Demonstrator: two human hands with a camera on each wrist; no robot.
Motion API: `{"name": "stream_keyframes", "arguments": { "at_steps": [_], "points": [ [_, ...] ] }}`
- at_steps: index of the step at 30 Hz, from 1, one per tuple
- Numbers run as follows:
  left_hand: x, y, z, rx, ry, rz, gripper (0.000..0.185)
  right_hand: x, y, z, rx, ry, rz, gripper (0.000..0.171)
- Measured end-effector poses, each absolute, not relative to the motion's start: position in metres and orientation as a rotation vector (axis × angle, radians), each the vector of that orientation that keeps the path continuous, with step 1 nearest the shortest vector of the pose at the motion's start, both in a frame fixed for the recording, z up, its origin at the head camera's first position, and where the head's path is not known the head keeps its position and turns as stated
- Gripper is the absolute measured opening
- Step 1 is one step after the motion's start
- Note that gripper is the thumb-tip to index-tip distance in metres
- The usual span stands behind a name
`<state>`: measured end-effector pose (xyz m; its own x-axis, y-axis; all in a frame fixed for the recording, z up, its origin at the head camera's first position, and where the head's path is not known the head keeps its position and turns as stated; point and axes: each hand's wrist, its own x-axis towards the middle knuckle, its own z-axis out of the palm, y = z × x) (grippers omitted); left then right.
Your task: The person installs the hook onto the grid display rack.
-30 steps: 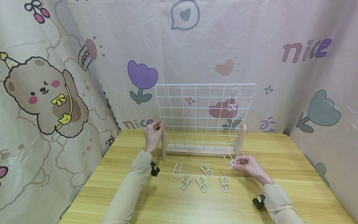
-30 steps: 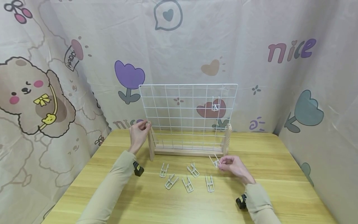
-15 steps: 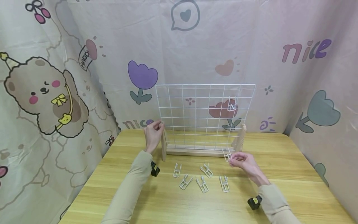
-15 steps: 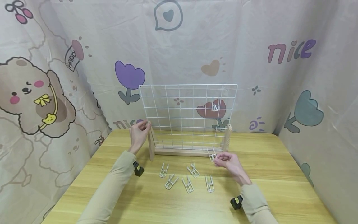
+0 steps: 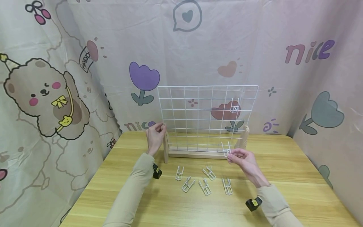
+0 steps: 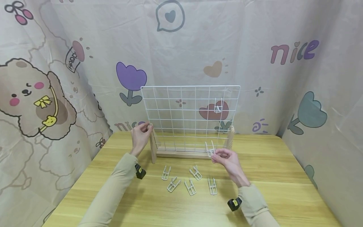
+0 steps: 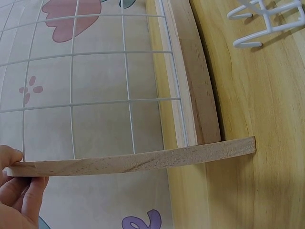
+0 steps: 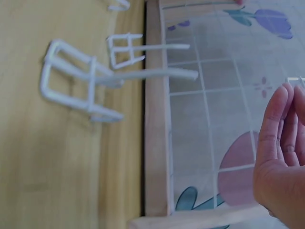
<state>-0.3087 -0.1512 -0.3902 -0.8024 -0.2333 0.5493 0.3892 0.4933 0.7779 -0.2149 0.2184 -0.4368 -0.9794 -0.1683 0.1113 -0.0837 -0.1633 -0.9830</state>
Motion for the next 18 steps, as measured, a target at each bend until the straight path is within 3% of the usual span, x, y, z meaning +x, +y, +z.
{"name": "stream_keyframes", "arguments": {
  "at_steps": [18],
  "points": [
    [-0.309,-0.152,-0.390,-0.127,-2.147,-1.309,0.026,-0.208,0.182,-0.398,-0.427,1.906,-2.557,0.021]
  ]
}}
